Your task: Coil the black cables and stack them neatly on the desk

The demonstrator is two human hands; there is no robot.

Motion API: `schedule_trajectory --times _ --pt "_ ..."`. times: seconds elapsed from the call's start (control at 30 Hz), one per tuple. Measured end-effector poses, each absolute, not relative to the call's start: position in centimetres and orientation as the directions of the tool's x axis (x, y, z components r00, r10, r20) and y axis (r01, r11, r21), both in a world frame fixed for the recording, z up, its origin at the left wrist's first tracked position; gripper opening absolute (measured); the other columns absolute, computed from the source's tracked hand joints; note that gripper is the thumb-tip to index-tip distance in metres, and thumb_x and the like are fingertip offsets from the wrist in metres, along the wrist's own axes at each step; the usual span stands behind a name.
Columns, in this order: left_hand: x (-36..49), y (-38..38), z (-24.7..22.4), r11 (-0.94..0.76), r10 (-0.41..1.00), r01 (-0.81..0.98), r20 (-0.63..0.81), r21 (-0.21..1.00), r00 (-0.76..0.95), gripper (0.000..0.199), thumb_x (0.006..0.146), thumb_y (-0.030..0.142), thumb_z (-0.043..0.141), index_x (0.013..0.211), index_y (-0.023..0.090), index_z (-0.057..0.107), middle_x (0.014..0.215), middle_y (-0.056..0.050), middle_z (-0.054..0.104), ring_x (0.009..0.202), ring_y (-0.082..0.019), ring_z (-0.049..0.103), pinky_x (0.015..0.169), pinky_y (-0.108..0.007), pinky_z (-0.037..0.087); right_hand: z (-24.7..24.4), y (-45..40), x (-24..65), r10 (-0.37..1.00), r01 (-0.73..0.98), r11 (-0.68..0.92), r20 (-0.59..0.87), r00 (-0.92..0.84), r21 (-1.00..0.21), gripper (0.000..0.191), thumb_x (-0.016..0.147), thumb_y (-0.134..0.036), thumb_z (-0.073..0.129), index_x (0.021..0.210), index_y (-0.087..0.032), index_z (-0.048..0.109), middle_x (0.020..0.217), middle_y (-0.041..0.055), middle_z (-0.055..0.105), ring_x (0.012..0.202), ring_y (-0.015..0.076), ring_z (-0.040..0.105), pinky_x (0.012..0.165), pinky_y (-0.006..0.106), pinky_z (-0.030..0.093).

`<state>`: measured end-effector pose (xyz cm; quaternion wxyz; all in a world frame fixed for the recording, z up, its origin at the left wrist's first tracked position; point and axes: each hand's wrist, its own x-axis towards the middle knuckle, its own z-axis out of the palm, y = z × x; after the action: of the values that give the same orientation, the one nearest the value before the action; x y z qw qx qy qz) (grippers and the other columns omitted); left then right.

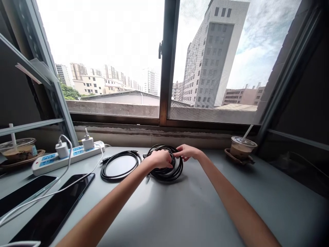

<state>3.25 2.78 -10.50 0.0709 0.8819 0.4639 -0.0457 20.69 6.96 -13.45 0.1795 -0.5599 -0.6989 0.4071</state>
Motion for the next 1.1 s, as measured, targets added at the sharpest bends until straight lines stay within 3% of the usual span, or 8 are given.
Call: schedule_trajectory --times 0.1,0.27,0.5,0.63,0.77,0.83,1.0,1.1 --pt "3.4 2.4 -10.6 -0.563 0.815 0.826 -0.154 0.02 0.559 0.017 0.079 0.028 0.052 0.081 0.019 0.065 0.091 -0.007 0.068 0.087 -0.025 0.061 0.075 -0.032 0.044 -11.9 6.1 21.2 0.933 0.632 0.055 -0.186 -0.308 -0.773 0.036 0.059 -0.043 0.074 0.068 -0.015 0.053 0.063 -0.003 0.046 0.054 0.005 0.038 0.045 0.014 0.038" --pt "4.1 2.1 -12.1 -0.587 0.806 0.808 -0.129 -0.048 0.578 0.022 0.085 0.019 0.045 0.094 0.015 0.065 0.103 -0.012 0.065 0.096 -0.027 0.059 0.082 -0.037 0.043 -10.9 5.0 20.6 0.938 0.582 0.105 -0.113 -0.327 -0.807 0.036 0.063 -0.041 0.072 0.084 -0.016 0.055 0.079 0.0012 0.059 0.064 0.0084 0.046 0.043 0.013 0.036" --pt "5.1 1.9 -14.3 -0.577 0.815 0.812 0.009 -0.087 0.58 0.028 0.085 0.014 0.044 0.105 0.007 0.062 0.114 -0.02 0.058 0.1 -0.031 0.057 0.082 -0.038 0.043 -13.7 6.4 18.1 0.951 0.45 0.156 0.01 -0.31 -0.88 0.037 0.077 -0.05 0.057 0.087 -0.014 0.059 0.076 0.0019 0.062 0.055 0.0065 0.044 0.039 0.015 0.026" --pt "5.0 1.8 -14.2 -0.578 0.813 0.814 0.051 -0.059 0.58 0.03 0.082 0.008 0.045 0.107 0.007 0.062 0.112 -0.018 0.06 0.103 -0.029 0.056 0.081 -0.033 0.043 -15.8 7.6 17.5 0.972 0.393 0.148 0.06 -0.227 -0.907 0.035 0.08 -0.043 0.055 0.1 -0.014 0.06 0.08 0.0045 0.065 0.055 0.0082 0.049 0.039 0.016 0.028" --pt "3.7 2.5 -12.3 -0.587 0.809 0.81 0.042 0.013 0.586 0.019 0.081 0.022 0.052 0.084 0.016 0.069 0.087 -0.008 0.069 0.082 -0.022 0.062 0.068 -0.026 0.045 -18.2 8.6 17.3 0.978 0.345 0.199 0.165 -0.127 -0.917 0.03 0.069 -0.021 0.067 0.098 -0.015 0.063 0.096 0.006 0.066 0.081 0.0155 0.06 0.063 0.022 0.046" --pt "2.8 3.2 -11.0 -0.572 0.819 0.819 0.084 0.044 0.568 0.021 0.082 0.029 0.051 0.08 0.019 0.07 0.082 -0.005 0.069 0.078 -0.02 0.063 0.067 -0.025 0.045 -19.1 8.9 17.2 0.973 0.311 0.228 0.205 -0.106 -0.923 0.026 0.066 -0.014 0.066 0.092 -0.014 0.065 0.097 0.0069 0.066 0.09 0.0179 0.06 0.077 0.027 0.047" --pt "1.4 5.4 -10.9 -0.496 0.835 0.866 0.301 0.054 0.46 0.036 0.089 0.033 0.041 0.117 0.015 0.056 0.122 -0.012 0.056 0.115 -0.025 0.048 0.097 -0.035 0.033 -19.6 9.6 17.3 0.955 0.196 0.295 0.281 -0.095 -0.935 0.03 0.072 -0.013 0.059 0.103 -0.015 0.063 0.096 0.0063 0.067 0.089 0.0162 0.062 0.085 0.03 0.047" --pt "1.1 6.9 -13.6 -0.469 0.851 0.881 0.3 0.063 0.431 0.045 0.087 0.033 0.047 0.128 0.013 0.045 0.13 -0.016 0.049 0.124 -0.029 0.04 0.099 -0.04 0.031 -20.3 9.8 17.3 0.952 0.162 0.307 0.304 -0.042 -0.938 0.031 0.069 -0.016 0.064 0.099 -0.016 0.064 0.1 0.0067 0.066 0.093 0.0175 0.061 0.09 0.033 0.045"
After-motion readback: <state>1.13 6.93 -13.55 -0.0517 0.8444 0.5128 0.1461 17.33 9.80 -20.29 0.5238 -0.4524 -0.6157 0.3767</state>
